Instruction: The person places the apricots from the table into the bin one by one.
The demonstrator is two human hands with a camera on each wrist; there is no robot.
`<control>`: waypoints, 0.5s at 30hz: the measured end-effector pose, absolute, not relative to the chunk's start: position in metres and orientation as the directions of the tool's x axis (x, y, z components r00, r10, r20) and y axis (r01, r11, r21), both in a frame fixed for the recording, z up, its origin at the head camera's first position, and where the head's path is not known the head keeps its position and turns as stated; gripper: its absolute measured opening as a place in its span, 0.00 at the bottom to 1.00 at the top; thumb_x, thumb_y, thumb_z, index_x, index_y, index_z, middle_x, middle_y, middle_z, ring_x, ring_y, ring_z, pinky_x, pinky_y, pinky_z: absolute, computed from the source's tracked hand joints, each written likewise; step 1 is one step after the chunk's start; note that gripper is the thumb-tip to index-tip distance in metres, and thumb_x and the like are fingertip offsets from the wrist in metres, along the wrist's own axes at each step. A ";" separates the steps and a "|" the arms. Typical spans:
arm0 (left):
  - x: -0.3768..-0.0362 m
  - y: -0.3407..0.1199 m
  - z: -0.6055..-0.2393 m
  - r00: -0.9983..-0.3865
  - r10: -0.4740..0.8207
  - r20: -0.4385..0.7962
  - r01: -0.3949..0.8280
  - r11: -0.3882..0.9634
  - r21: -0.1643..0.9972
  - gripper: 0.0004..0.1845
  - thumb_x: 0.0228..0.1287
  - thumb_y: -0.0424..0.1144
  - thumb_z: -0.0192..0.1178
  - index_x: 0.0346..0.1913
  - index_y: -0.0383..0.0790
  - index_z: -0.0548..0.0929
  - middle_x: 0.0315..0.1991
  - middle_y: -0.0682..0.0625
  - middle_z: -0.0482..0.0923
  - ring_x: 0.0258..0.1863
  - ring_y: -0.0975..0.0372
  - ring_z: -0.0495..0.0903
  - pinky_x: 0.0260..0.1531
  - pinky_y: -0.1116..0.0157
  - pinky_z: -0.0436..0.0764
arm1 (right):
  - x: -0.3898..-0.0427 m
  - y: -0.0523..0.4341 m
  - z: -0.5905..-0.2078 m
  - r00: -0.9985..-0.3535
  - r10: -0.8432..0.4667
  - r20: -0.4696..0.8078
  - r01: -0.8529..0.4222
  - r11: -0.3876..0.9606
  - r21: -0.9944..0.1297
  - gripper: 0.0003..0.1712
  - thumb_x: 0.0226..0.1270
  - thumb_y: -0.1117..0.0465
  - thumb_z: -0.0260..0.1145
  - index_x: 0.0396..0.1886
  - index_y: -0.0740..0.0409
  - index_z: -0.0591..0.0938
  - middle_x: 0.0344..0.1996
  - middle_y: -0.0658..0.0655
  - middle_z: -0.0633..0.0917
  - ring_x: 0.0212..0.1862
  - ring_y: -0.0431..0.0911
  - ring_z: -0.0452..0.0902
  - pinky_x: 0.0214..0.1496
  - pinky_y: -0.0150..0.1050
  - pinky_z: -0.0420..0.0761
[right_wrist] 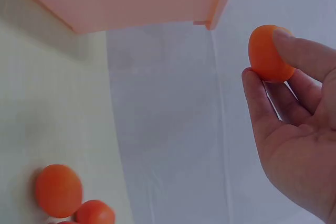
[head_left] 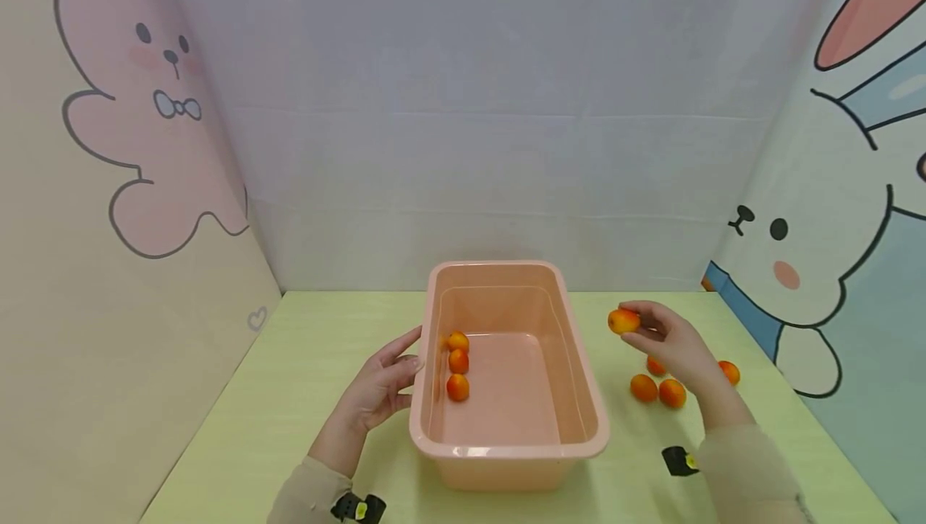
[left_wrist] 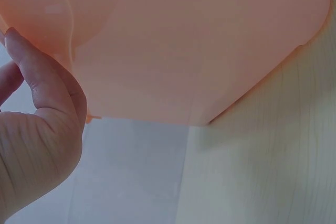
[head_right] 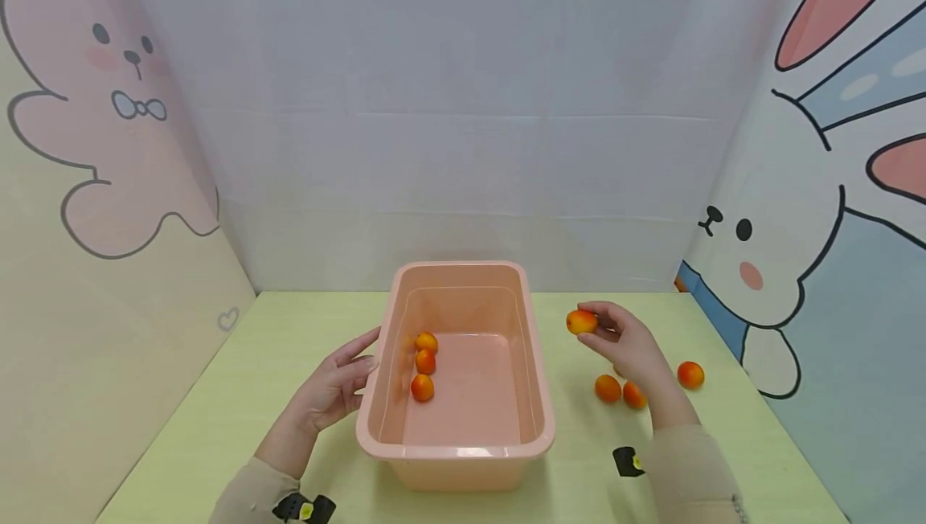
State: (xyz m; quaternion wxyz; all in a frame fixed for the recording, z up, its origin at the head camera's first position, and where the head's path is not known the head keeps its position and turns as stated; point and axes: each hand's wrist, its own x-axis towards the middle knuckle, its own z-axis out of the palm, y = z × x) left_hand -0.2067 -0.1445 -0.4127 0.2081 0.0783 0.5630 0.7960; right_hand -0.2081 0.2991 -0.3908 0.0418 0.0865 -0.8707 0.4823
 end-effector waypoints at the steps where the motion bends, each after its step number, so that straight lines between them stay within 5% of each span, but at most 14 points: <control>1: -0.207 -0.144 -0.413 -0.901 0.419 -0.111 -0.244 -0.279 0.929 0.34 0.73 0.31 0.53 0.78 0.42 0.55 0.52 0.50 0.81 0.46 0.58 0.84 0.42 0.54 0.85 | -0.211 0.298 -0.384 -0.979 -0.119 0.168 -0.206 0.512 -0.834 0.31 0.70 0.56 0.66 0.68 0.62 0.71 0.58 0.66 0.76 0.57 0.55 0.76 0.49 0.22 0.77; 7: -0.207 -0.143 -0.412 -0.911 0.393 -0.126 -0.232 -0.233 0.944 0.34 0.73 0.33 0.55 0.78 0.43 0.57 0.45 0.49 0.82 0.44 0.58 0.85 0.38 0.57 0.86 | -0.227 0.286 -0.347 -0.959 -0.168 0.227 -0.280 0.459 -0.843 0.30 0.71 0.58 0.66 0.68 0.65 0.71 0.57 0.66 0.76 0.49 0.33 0.76 0.51 0.22 0.77; 15: -0.207 -0.144 -0.412 -0.912 0.386 -0.136 -0.236 -0.227 0.945 0.34 0.72 0.32 0.54 0.78 0.42 0.56 0.43 0.49 0.82 0.41 0.59 0.84 0.37 0.58 0.86 | -0.242 0.257 -0.304 -0.933 -0.239 0.268 -0.344 0.382 -0.858 0.28 0.70 0.60 0.66 0.67 0.64 0.72 0.57 0.61 0.76 0.50 0.38 0.77 0.51 0.25 0.79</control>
